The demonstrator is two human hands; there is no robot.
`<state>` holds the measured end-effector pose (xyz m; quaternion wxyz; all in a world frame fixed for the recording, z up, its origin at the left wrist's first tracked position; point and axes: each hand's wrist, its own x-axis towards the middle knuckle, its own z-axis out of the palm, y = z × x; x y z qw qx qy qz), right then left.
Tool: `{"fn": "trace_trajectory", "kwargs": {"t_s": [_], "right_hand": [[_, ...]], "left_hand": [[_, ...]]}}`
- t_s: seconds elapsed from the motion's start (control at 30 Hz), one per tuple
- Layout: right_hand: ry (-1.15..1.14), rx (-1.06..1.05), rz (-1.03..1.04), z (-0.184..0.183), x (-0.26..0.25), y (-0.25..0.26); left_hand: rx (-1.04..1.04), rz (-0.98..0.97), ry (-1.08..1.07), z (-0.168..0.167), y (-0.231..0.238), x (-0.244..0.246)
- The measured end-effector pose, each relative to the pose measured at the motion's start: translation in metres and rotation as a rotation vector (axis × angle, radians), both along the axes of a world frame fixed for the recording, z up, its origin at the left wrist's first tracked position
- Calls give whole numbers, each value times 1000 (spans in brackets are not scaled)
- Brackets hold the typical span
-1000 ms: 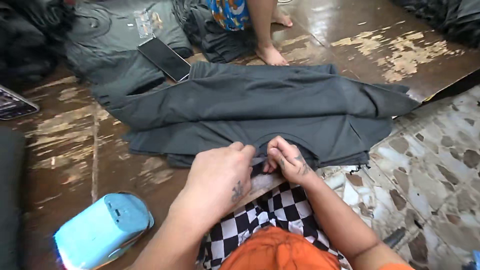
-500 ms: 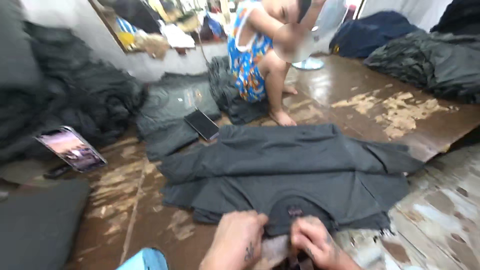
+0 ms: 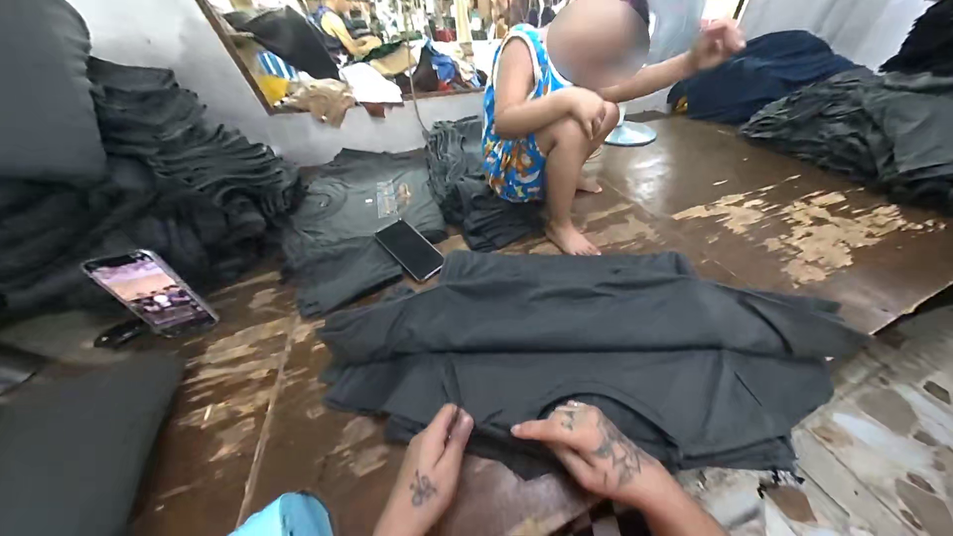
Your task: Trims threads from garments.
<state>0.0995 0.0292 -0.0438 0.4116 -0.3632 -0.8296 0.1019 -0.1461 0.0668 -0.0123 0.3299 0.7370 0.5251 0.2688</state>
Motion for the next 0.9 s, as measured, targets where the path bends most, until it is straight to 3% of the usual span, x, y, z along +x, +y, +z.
{"fn": "trace_trajectory", "kwargs": {"t_s": [0.1, 0.2, 0.4, 0.6, 0.77, 0.9], "right_hand": [[-100, -128, -24, 20, 0, -2], [-83, -252, -58, 20, 1, -2], [-41, -171, -13, -3, 4, -2], [-213, -308, -63, 19, -6, 3], [-153, -47, -156, 3, -15, 12], [-55, -119, -190, 6, -7, 4]], "left_hand": [[-21, -1, 49, 21, 4, 10], [-57, 8, 85, -1, 0, 4], [-24, 26, 89, -16, -3, -2], [-8, 29, 79, -17, -4, 0], [-1, 18, 92, -16, -4, 0], [17, 11, 105, -16, -5, 2]]}}
